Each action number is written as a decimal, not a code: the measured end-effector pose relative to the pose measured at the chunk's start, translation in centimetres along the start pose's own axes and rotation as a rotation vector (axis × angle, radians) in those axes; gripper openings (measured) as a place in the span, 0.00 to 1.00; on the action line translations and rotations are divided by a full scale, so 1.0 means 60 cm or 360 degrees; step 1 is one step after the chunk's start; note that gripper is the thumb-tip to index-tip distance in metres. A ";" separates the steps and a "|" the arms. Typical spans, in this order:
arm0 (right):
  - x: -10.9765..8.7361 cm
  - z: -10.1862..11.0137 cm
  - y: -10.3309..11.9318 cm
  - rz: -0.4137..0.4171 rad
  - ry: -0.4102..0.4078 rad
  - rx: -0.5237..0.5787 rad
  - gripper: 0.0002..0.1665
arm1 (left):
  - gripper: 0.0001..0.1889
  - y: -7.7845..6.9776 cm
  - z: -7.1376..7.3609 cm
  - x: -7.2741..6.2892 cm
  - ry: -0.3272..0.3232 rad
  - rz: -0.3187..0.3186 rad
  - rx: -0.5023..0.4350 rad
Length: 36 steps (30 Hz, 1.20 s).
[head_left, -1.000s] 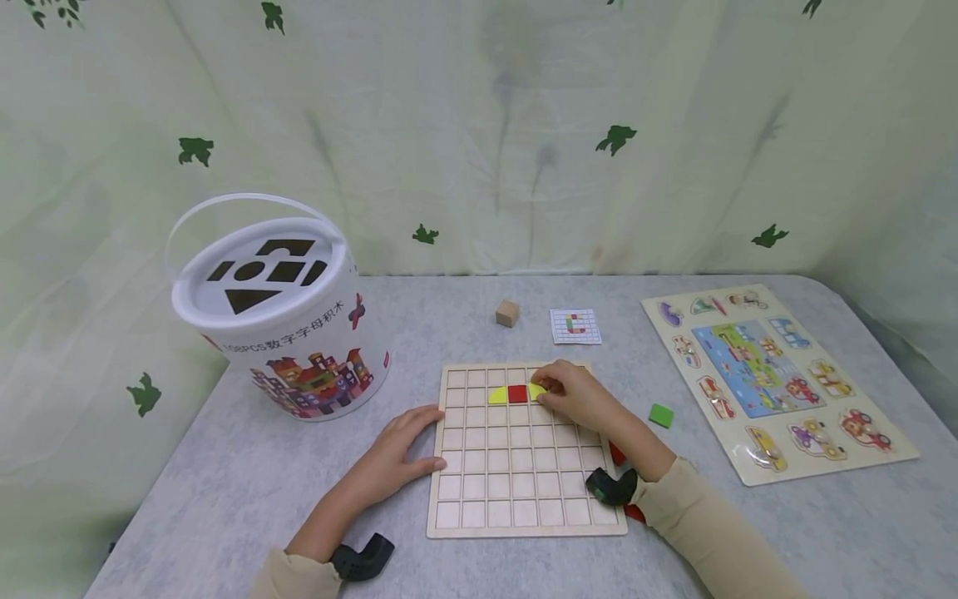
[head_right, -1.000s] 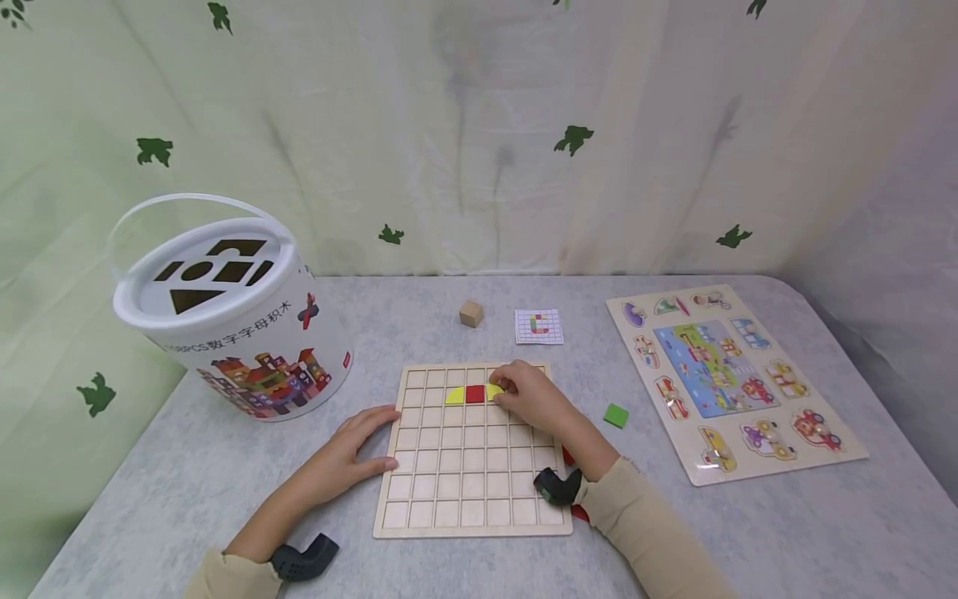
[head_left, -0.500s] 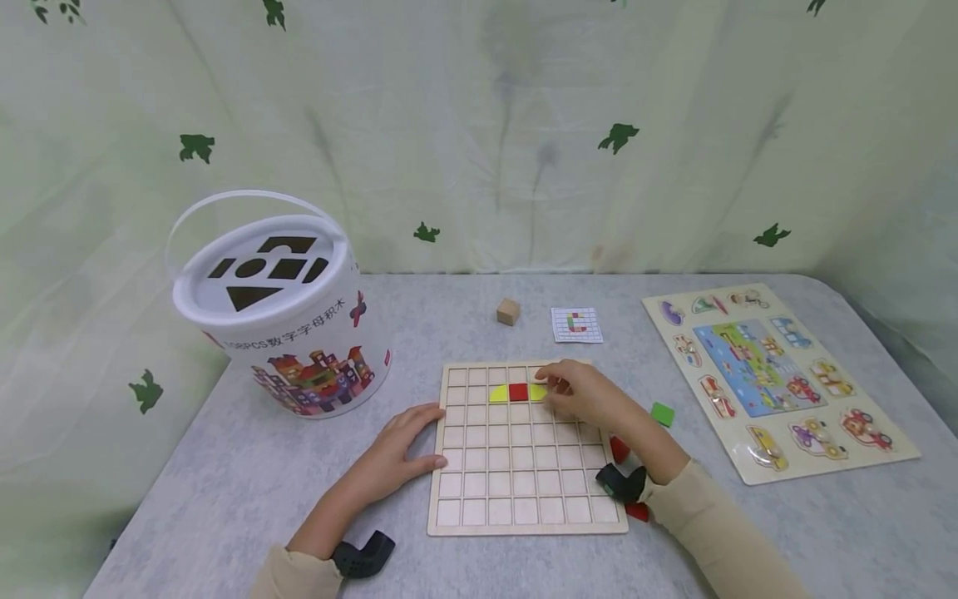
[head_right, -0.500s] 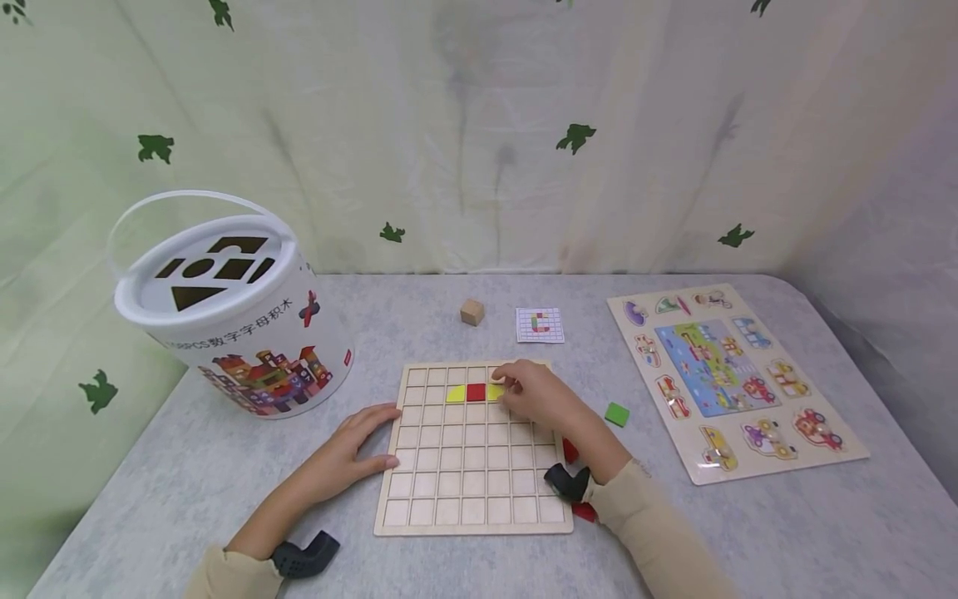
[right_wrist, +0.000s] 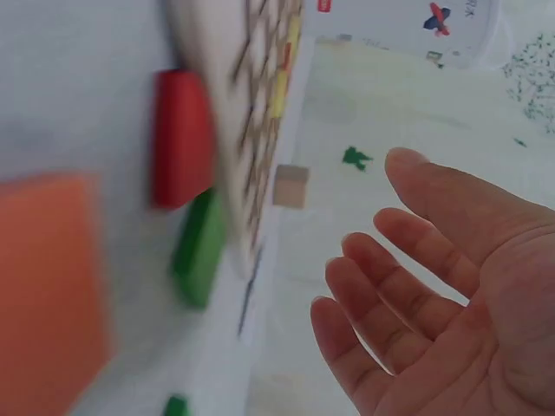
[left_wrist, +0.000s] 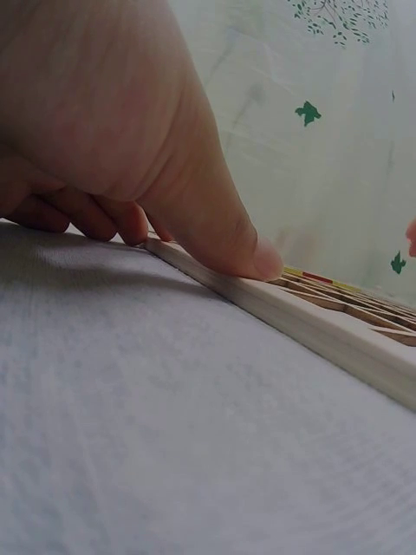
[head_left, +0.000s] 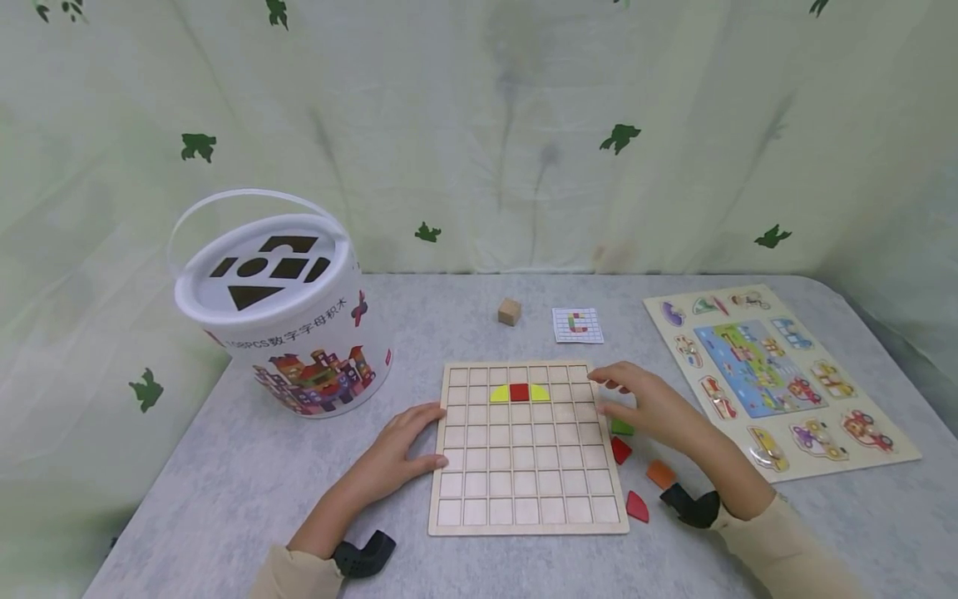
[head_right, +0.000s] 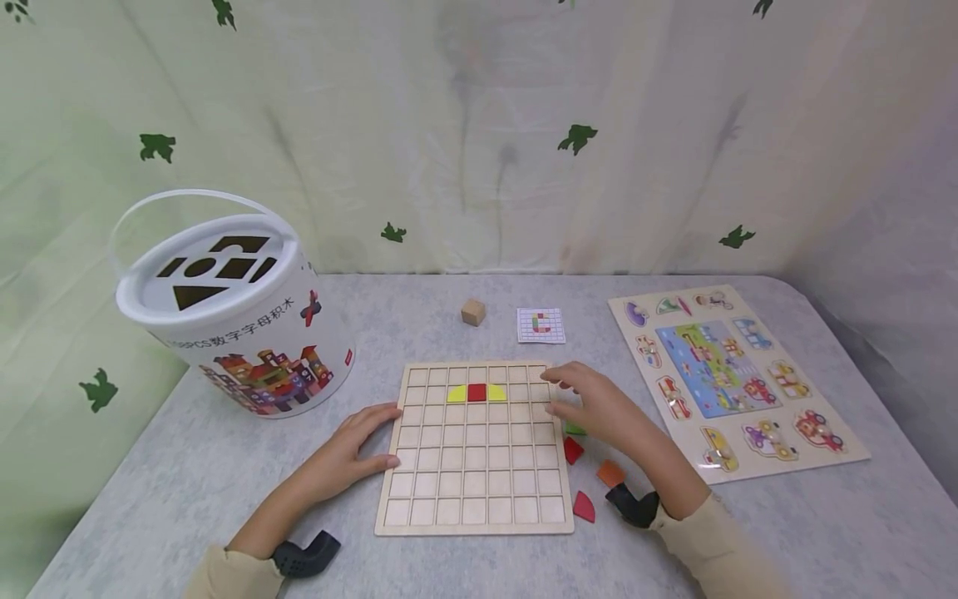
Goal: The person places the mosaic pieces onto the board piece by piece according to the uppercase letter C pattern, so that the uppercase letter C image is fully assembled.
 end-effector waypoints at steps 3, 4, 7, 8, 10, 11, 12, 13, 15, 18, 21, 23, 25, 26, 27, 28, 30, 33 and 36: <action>-0.021 -0.004 -0.021 -0.0012 0.0027 -0.0024 0.25 | 0.35 0.000 0.000 0.000 0.0000 -0.0002 -0.0002; -0.027 -0.005 -0.028 -0.0026 0.0039 -0.0019 0.25 | 0.35 0.001 0.000 0.000 0.0000 -0.0003 -0.0005; -0.040 -0.013 -0.047 -0.0065 0.0091 -0.0027 0.24 | 0.35 0.001 -0.001 0.000 0.0000 -0.0005 -0.0008; -0.043 -0.015 -0.052 -0.0080 0.0106 -0.0028 0.24 | 0.35 0.002 -0.001 0.000 0.0001 -0.0003 -0.0009; -0.046 -0.019 -0.059 -0.0111 0.0131 -0.0041 0.23 | 0.35 0.002 -0.001 0.000 0.0004 0.0002 -0.0010; -0.047 -0.021 -0.061 -0.0118 0.0144 -0.0063 0.22 | 0.35 0.003 -0.002 0.000 0.0007 0.0007 -0.0008; -0.047 -0.022 -0.062 -0.0123 0.0150 -0.0081 0.21 | 0.35 0.003 -0.002 0.001 0.0009 0.0010 -0.0011; -0.047 -0.023 -0.063 -0.0130 0.0150 -0.0105 0.20 | 0.35 0.003 -0.002 0.001 0.0012 0.0014 -0.0012; -0.046 -0.024 -0.063 -0.0132 0.0146 -0.0142 0.18 | 0.35 0.002 -0.002 0.001 0.0018 0.0021 -0.0015; -0.044 -0.022 -0.063 -0.0152 0.0137 -0.0169 0.16 | 0.35 0.002 -0.002 0.001 0.0020 0.0026 -0.0019; -0.042 -0.019 -0.061 -0.0179 0.0119 -0.0162 0.16 | 0.35 0.002 -0.001 0.000 0.0015 0.0026 -0.0013; -0.040 -0.015 -0.057 -0.0174 0.0102 -0.0146 0.16 | 0.34 0.002 -0.001 0.000 0.0013 0.0022 -0.0009; -0.035 -0.011 -0.047 -0.0137 0.0084 -0.0131 0.17 | 0.34 0.002 -0.001 0.000 0.0010 0.0020 -0.0005; -0.031 -0.009 -0.040 -0.0108 0.0073 -0.0124 0.18 | 0.34 0.002 -0.001 0.000 0.0009 0.0018 -0.0004; -0.027 -0.006 -0.031 -0.0077 0.0061 -0.0120 0.18 | 0.34 0.002 -0.001 -0.001 0.0009 0.0018 -0.0004; -0.023 -0.004 -0.022 -0.0043 0.0048 -0.0117 0.19 | 0.34 0.002 0.000 -0.001 0.0008 0.0017 -0.0004; -0.013 -0.001 -0.001 0.0020 0.0013 -0.0097 0.19 | 0.35 0.002 0.000 -0.001 0.0007 0.0016 -0.0004; 0.003 0.002 0.034 0.0124 -0.0042 -0.0038 0.19 | 0.35 0.002 0.000 -0.002 0.0009 0.0015 -0.0004; 0.020 0.000 0.066 0.0201 -0.0080 0.0050 0.18 | 0.35 0.001 0.000 -0.002 0.0013 0.0017 -0.0009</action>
Point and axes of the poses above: each hand's wrist, its own x-axis towards the middle knuckle, its own z-axis out of the back of the hand, y = z × x, the point moved 8 cm from there along x, towards the middle knuckle, and after that the axes turned 4 degrees about y, right-handed, at the moved point
